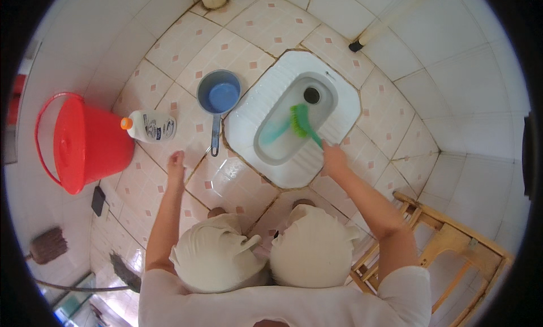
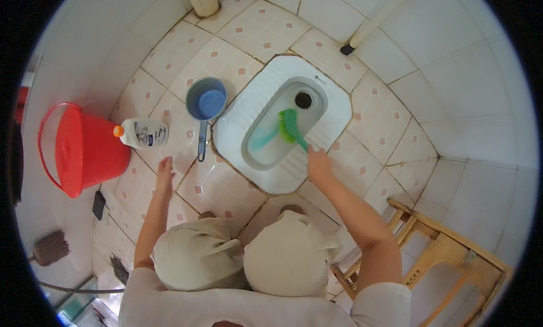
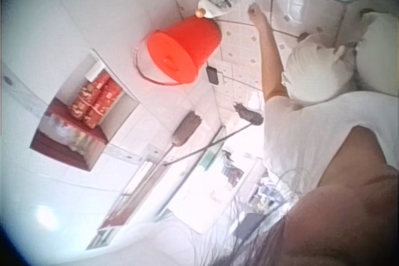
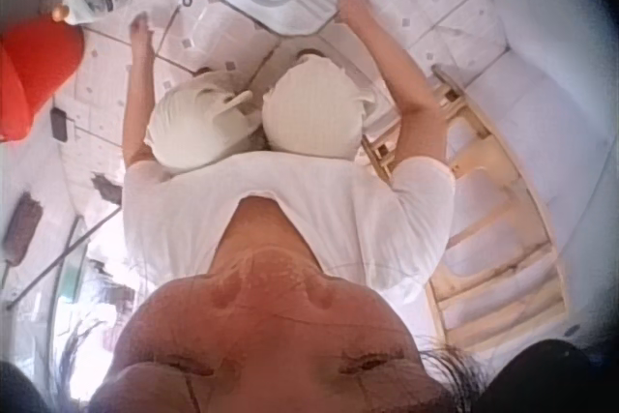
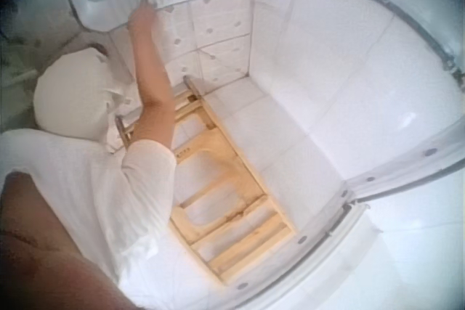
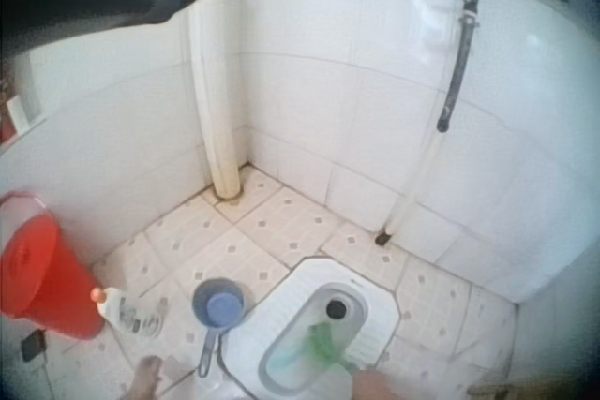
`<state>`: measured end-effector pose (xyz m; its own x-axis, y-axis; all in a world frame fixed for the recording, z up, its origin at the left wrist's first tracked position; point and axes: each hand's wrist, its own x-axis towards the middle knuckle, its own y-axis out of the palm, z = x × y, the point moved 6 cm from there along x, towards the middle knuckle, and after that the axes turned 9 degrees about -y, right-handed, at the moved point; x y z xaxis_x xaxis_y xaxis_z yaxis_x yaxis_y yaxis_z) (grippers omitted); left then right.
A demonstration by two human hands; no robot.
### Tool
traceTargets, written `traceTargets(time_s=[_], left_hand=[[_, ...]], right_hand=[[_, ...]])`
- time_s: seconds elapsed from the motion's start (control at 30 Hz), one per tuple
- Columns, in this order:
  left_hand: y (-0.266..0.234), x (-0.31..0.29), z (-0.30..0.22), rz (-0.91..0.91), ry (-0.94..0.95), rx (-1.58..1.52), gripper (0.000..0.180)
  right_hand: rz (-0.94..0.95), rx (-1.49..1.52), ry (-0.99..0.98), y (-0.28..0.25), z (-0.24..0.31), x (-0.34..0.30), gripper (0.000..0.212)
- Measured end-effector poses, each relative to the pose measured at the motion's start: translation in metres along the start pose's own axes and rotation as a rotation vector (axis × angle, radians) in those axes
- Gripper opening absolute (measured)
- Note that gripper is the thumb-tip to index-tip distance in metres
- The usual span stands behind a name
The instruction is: The person cleans a squat toilet by applying cleaning liquid from a bottle and scrubbing the basin with a green brush. They repeatedly scoop water from a red bucket using a blue ladle to rinse the toilet and the brush.
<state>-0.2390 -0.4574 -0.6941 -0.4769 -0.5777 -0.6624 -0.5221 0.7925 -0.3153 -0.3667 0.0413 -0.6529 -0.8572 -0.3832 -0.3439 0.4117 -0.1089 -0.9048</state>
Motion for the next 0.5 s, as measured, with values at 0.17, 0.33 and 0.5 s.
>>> traceTargets(time_s=[0.17, 0.33, 0.5], left_hand=[[0.079, -0.054, -0.028, 0.376, -0.098, 0.093, 0.056], [0.118, -0.050, -0.049, 0.418, -0.081, 0.098, 0.049], [0.136, -0.045, -0.057, 0.417, -0.066, 0.073, 0.036]], right_hand=[[0.230, 0.296, -0.122, 0.092, 0.045, 0.049, 0.049], [-0.026, 0.372, 0.129, 0.085, 0.049, 0.091, 0.058], [0.177, -0.022, 0.054, 0.075, -0.017, 0.172, 0.032]])
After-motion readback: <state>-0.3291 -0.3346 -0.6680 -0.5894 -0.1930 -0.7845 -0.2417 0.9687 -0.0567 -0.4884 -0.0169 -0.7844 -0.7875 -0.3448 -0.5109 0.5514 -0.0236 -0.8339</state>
